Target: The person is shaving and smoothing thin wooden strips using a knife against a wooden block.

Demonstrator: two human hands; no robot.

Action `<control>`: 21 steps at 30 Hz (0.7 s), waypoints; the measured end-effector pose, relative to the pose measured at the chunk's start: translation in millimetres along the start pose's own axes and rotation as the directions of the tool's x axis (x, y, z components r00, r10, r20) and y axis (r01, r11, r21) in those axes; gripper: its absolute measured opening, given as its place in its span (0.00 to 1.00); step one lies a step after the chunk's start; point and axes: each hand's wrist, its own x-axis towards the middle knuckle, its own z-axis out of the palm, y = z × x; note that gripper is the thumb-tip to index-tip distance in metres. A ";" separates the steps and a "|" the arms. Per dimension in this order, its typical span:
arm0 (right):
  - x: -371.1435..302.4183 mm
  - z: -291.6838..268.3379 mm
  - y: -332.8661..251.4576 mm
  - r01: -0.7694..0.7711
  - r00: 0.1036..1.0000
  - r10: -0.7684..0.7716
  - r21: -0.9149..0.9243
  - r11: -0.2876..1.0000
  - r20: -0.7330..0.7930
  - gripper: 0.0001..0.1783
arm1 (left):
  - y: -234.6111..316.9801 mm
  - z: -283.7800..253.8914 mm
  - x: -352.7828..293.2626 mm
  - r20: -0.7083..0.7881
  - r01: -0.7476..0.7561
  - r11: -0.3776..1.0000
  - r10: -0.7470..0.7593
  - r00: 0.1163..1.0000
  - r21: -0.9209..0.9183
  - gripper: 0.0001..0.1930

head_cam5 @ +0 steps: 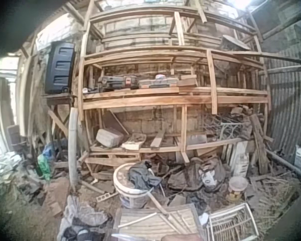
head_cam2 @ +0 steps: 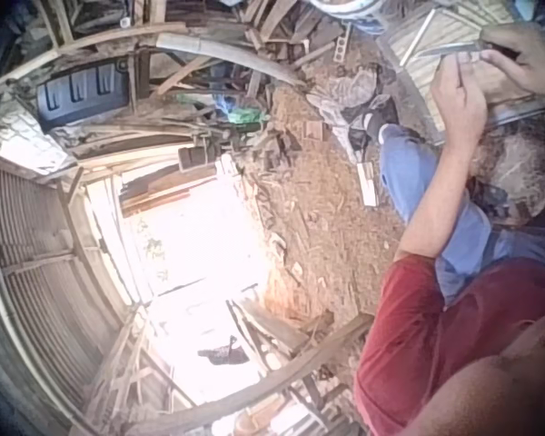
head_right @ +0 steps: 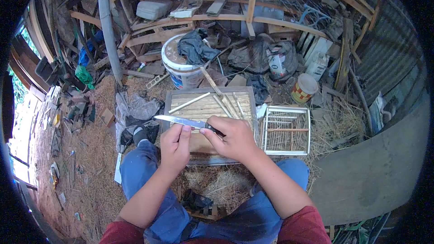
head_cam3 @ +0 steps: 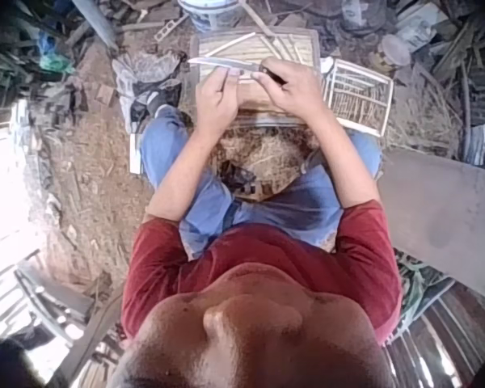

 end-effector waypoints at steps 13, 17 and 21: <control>-0.5 4.7 -3.2 0.076 0.989 -0.085 -0.079 0.994 -0.118 0.16 | 6.1 -0.1 -5.1 -0.056 0.033 0.999 -0.030 0.998 0.038 0.12; -1.7 5.3 -5.5 0.028 0.997 -0.031 -0.046 0.999 -0.076 0.15 | 1.8 3.6 -5.9 -0.075 -0.001 0.998 -0.003 0.997 -0.055 0.11; -1.6 3.6 -4.2 0.011 0.999 -0.013 -0.041 0.999 -0.032 0.15 | 0.9 -1.2 -6.3 -0.008 0.005 0.999 -0.004 1.000 0.037 0.11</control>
